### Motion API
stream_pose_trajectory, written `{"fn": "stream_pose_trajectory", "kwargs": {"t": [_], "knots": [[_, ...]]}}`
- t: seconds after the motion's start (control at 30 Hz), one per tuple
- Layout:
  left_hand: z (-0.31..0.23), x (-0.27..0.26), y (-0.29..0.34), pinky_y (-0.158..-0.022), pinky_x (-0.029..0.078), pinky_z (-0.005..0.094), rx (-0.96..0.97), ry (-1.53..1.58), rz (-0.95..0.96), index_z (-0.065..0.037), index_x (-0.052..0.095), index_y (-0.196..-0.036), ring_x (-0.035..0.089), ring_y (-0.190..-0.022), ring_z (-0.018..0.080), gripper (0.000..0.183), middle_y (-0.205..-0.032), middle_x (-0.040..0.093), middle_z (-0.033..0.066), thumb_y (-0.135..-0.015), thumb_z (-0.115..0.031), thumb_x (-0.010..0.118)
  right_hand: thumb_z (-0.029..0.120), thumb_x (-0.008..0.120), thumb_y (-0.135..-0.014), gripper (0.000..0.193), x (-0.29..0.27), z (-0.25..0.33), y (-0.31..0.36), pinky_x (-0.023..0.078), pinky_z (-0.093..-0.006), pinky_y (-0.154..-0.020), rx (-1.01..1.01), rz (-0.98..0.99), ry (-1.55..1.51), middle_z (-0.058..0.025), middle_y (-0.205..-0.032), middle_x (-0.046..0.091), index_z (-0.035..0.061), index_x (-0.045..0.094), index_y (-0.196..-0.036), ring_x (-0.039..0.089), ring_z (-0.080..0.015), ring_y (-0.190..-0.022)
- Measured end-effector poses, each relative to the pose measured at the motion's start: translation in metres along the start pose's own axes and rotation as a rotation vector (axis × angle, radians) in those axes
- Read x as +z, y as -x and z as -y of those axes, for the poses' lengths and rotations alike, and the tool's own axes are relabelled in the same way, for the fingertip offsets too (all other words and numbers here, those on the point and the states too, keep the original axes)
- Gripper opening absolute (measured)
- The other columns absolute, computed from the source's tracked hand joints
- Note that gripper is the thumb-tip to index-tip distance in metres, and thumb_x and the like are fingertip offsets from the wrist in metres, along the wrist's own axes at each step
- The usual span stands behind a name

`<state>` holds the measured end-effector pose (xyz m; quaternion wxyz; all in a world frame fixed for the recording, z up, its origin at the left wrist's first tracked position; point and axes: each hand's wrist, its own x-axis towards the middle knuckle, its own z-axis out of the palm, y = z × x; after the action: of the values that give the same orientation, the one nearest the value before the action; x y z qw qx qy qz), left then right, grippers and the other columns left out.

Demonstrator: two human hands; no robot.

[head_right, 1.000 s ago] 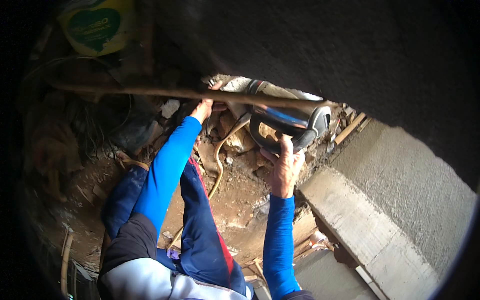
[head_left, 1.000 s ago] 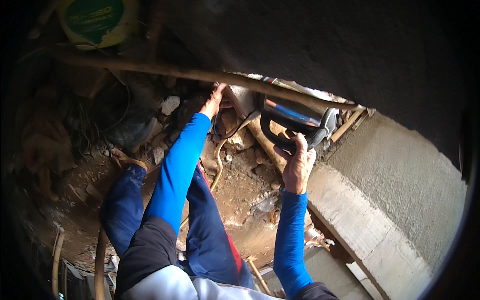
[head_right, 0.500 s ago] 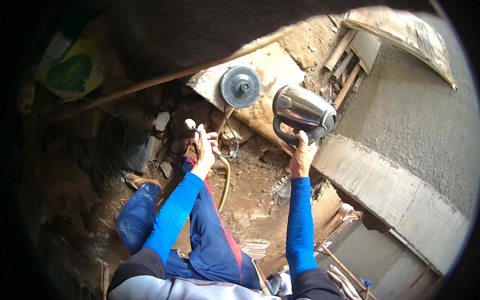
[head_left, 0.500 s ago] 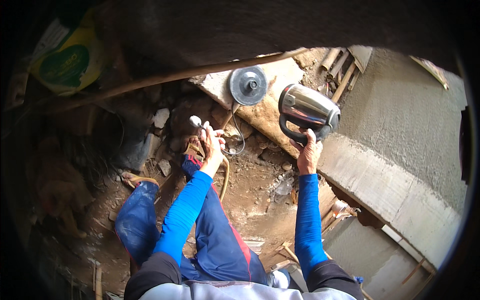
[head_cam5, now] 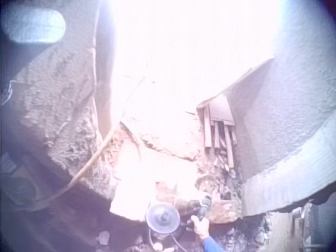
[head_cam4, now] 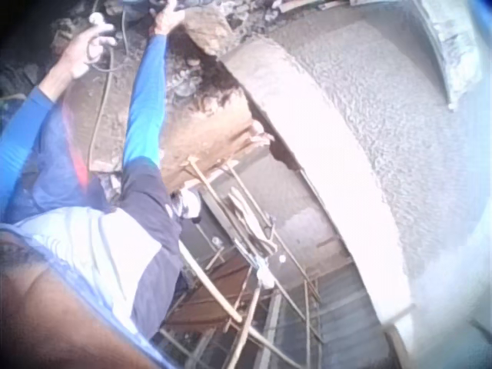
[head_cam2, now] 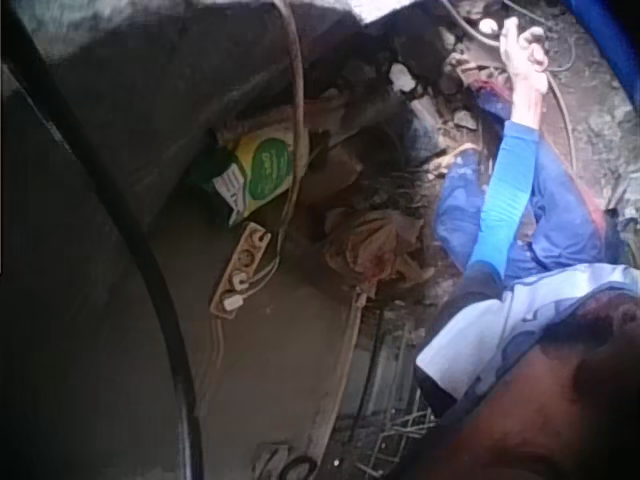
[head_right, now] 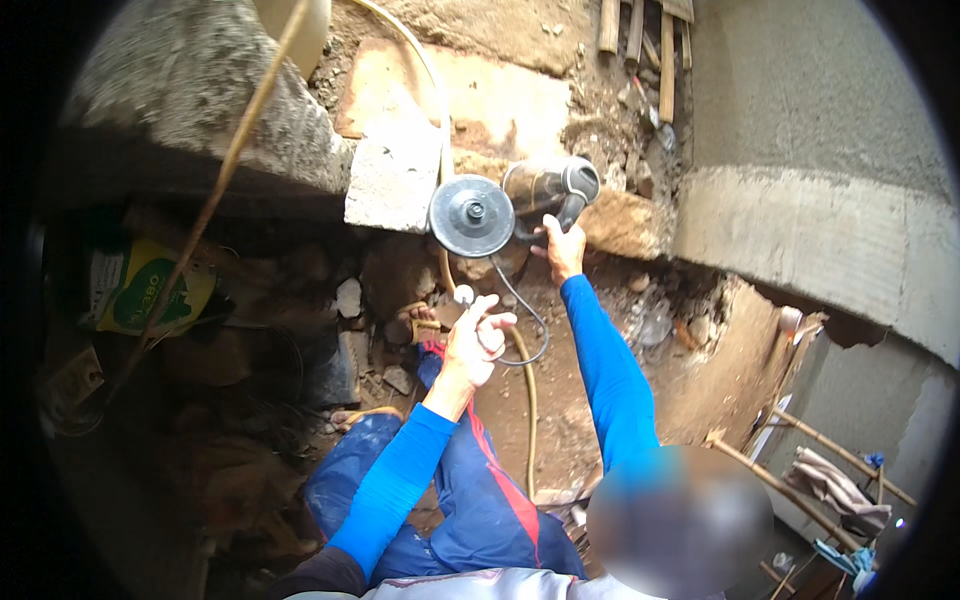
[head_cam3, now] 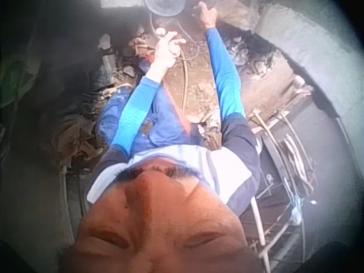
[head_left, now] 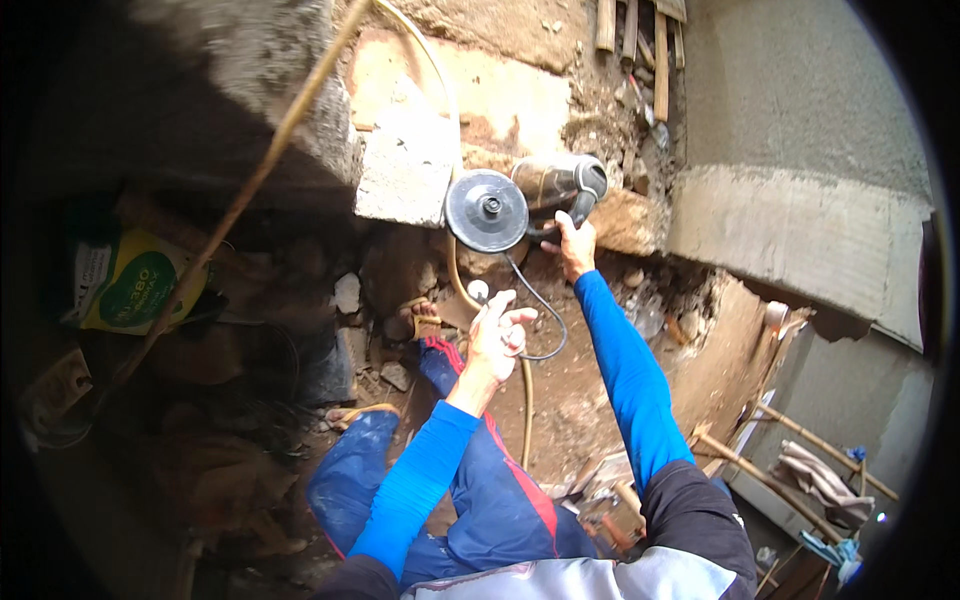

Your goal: The person picks up an electric kettle, walks through a construction site, and attempts to plug it into a power strip. They move a brick to access the outlet, plug in the kettle, and then unplug it to reposition the power strip.

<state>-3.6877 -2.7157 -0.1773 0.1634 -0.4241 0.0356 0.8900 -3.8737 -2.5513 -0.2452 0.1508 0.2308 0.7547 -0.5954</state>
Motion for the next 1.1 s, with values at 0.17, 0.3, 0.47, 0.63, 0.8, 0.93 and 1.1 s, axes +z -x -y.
{"fn": "stream_pose_trajectory", "kwargs": {"t": [0.17, 0.3, 0.47, 0.63, 0.8, 0.93, 1.1], "knots": [[0.000, 0.006, -0.018, -0.043, 0.035, 0.0227, 0.157, -0.110, 0.056, -0.005, 0.047, -0.142, 0.050, -0.051, 0.0093, 0.048, -0.093, 0.069, 0.0177, -0.107, -0.037, 0.053, 0.027, 0.074, -0.094, 0.028, -0.005, -0.015, -0.015, 0.064, -0.0359, -0.064, -0.010, -0.008, 0.074, -0.0067, -0.099, 0.070, 0.0065, 0.064, -0.110, 0.069, -0.0186, -0.087], [-0.002, -0.011, -0.066, -0.045, 0.039, 0.0233, 0.170, -0.136, -0.108, -0.002, 0.044, -0.140, 0.050, -0.055, 0.0109, 0.047, -0.091, 0.068, 0.0191, -0.109, -0.037, 0.047, 0.028, 0.076, -0.092, 0.026, -0.005, -0.020, -0.030, 0.063, -0.0341, -0.061, -0.051, -0.005, -0.001, -0.0061, -0.093, 0.070, 0.0053, 0.066, -0.102, 0.069, -0.0167, -0.082], [0.002, -0.053, -0.104, -0.065, 0.056, 0.0344, 0.125, -0.080, -0.214, -0.003, 0.050, -0.133, 0.064, -0.076, 0.0215, 0.039, -0.098, 0.066, 0.0191, -0.102, -0.026, 0.058, 0.026, 0.075, -0.094, 0.025, -0.007, -0.034, -0.044, 0.064, -0.0365, -0.066, -0.002, 0.018, 0.033, -0.0040, -0.102, 0.071, 0.0085, 0.065, -0.110, 0.070, -0.0163, -0.093], [-0.017, -0.107, -0.121, -0.050, 0.047, 0.0309, 0.104, -0.158, -0.455, -0.007, 0.053, -0.101, 0.059, -0.061, 0.0204, 0.009, -0.078, 0.061, 0.0094, -0.103, -0.015, 0.048, 0.031, 0.077, -0.092, 0.029, -0.002, -0.039, -0.047, 0.064, -0.0356, -0.068, -0.007, -0.018, 0.111, -0.0030, -0.098, 0.069, 0.0081, 0.065, -0.105, 0.067, -0.0145, -0.087], [-0.098, -0.151, -0.116, -0.055, 0.047, 0.0347, 0.000, -0.314, -0.509, -0.005, 0.051, -0.126, 0.056, -0.067, 0.0215, 0.045, -0.108, 0.062, 0.0177, -0.102, -0.042, 0.056, 0.035, 0.082, -0.087, 0.038, 0.002, -0.037, -0.033, 0.063, -0.0353, -0.066, -0.011, -0.071, 0.173, -0.0051, -0.093, 0.068, 0.0028, 0.065, -0.099, 0.067, -0.0147, -0.082], [-0.180, -0.139, -0.115, -0.111, 0.031, 0.0553, 0.305, -0.195, -0.526, -0.002, 0.024, -0.158, 0.041, -0.134, 0.0393, 0.098, -0.155, 0.034, 0.0279, -0.094, -0.071, 0.053, 0.039, 0.085, -0.084, 0.046, 0.003, -0.042, -0.031, 0.061, -0.0344, -0.064, -0.091, -0.153, 0.161, -0.0069, -0.088, 0.068, -0.0003, 0.065, -0.093, 0.067, -0.0167, -0.075], [-0.253, -0.102, -0.113, -0.120, 0.020, 0.0539, 0.574, -0.521, -0.310, -0.002, 0.029, -0.159, 0.029, -0.151, 0.0319, 0.104, -0.162, 0.036, 0.0158, -0.091, -0.078, 0.048, 0.038, 0.087, -0.080, 0.053, 0.027, -0.034, 0.000, 0.051, -0.0339, -0.076, -0.233, -0.581, 0.584, -0.0127, -0.097, 0.058, -0.0024, 0.059, -0.100, 0.058, -0.0189, -0.079]]}}
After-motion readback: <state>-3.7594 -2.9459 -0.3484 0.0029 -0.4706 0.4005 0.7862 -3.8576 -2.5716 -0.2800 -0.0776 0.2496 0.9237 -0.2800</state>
